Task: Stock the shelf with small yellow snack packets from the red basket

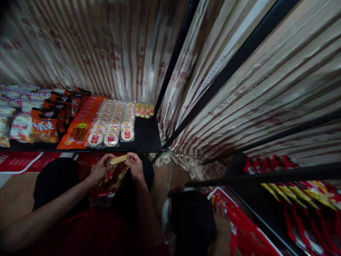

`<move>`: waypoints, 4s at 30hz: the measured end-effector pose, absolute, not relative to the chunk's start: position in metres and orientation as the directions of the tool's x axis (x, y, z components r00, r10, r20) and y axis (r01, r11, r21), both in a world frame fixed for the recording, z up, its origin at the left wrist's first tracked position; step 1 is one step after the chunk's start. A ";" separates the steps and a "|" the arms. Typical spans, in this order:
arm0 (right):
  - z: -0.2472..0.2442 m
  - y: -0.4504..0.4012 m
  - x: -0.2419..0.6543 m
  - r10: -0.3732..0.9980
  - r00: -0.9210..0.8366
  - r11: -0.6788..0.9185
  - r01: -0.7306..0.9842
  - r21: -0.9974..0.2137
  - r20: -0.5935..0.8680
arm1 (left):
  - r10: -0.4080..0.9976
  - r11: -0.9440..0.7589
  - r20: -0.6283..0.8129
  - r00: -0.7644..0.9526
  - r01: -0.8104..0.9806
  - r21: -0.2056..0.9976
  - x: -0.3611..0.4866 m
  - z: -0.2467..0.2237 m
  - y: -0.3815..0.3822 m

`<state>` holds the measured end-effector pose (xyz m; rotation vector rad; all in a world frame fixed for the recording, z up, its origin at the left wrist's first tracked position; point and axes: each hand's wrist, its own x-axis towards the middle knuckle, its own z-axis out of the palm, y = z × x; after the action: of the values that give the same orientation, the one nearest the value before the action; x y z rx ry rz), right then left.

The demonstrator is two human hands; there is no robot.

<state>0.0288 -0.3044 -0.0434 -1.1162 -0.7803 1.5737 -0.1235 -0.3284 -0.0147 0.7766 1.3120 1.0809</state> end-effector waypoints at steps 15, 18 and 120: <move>-0.032 -0.300 0.037 0.955 -0.011 -0.262 -0.503 -0.824 -0.297 | 0.998 0.064 -0.063 -0.017 0.042 0.997 -0.116 -0.013 -0.316; -0.028 -0.300 0.041 0.953 -0.006 -0.260 -0.527 -0.809 -0.302 | 0.999 0.018 -0.021 0.041 0.060 0.998 -0.117 -0.014 -0.310; -0.059 -0.005 0.097 0.810 0.400 0.068 0.661 -0.747 0.428 | 0.953 -0.196 -0.164 0.253 0.933 0.303 0.007 -0.005 -0.047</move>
<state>0.0968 -0.0050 -0.0595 -1.6485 -1.3172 0.1846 0.0071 -0.0471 -0.0047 2.1924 1.7318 0.0850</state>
